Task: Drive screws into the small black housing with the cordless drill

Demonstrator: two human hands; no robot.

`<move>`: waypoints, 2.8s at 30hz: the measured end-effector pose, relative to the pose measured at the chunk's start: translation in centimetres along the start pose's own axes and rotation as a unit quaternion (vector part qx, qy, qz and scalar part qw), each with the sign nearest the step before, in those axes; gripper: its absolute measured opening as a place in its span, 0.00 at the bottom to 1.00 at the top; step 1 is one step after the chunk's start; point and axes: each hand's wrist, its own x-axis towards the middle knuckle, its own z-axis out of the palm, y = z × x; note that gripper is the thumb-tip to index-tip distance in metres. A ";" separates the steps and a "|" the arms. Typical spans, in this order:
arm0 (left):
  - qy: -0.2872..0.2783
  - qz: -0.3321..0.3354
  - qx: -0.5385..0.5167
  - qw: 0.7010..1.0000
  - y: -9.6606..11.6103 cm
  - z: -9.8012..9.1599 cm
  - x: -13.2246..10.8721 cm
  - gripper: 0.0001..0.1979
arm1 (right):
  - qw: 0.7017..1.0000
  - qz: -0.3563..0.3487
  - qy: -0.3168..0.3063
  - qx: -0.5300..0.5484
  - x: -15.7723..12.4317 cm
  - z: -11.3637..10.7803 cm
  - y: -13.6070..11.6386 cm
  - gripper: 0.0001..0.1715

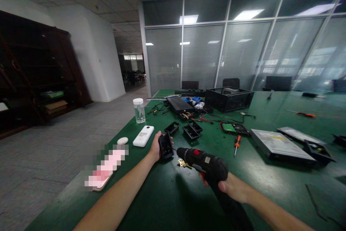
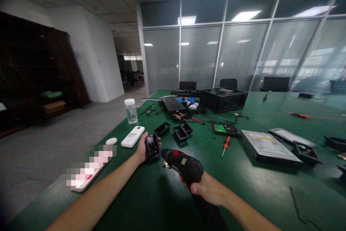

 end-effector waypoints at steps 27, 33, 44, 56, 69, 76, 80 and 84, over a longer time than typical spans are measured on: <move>-0.005 0.015 0.022 1.000 0.0 -0.3 0.2 0.26 | 1.000 0.001 -0.018 -0.009 0.1 -0.1 -0.4 0.44; -0.022 0.002 0.020 1.000 0.0 -0.3 0.1 0.28 | 1.000 0.009 -0.016 0.014 0.1 0.1 -0.6 0.46; -0.010 0.021 -0.008 1.000 0.0 0.0 -0.1 0.23 | 1.000 -0.009 -0.017 -0.024 0.0 -0.2 0.0 0.44; 0.000 0.021 -0.013 1.000 0.0 0.2 -0.2 0.21 | 1.000 -0.006 -0.018 0.006 0.1 -0.1 -0.2 0.41; -0.022 0.028 -0.013 0.999 -0.1 -0.3 0.1 0.22 | 1.000 0.015 0.003 0.026 0.5 0.2 0.3 0.35; -0.020 0.018 -0.011 1.000 0.0 -0.2 0.0 0.22 | 0.999 0.035 0.007 -0.024 0.7 0.2 -0.2 0.27; -0.015 0.012 -0.018 1.000 0.1 0.0 -0.2 0.24 | 0.996 0.061 0.010 -0.064 0.7 0.5 -1.0 0.20; -0.018 0.015 -0.010 1.000 0.2 0.0 -0.3 0.24 | 0.995 0.067 0.005 -0.077 0.8 0.6 -1.5 0.19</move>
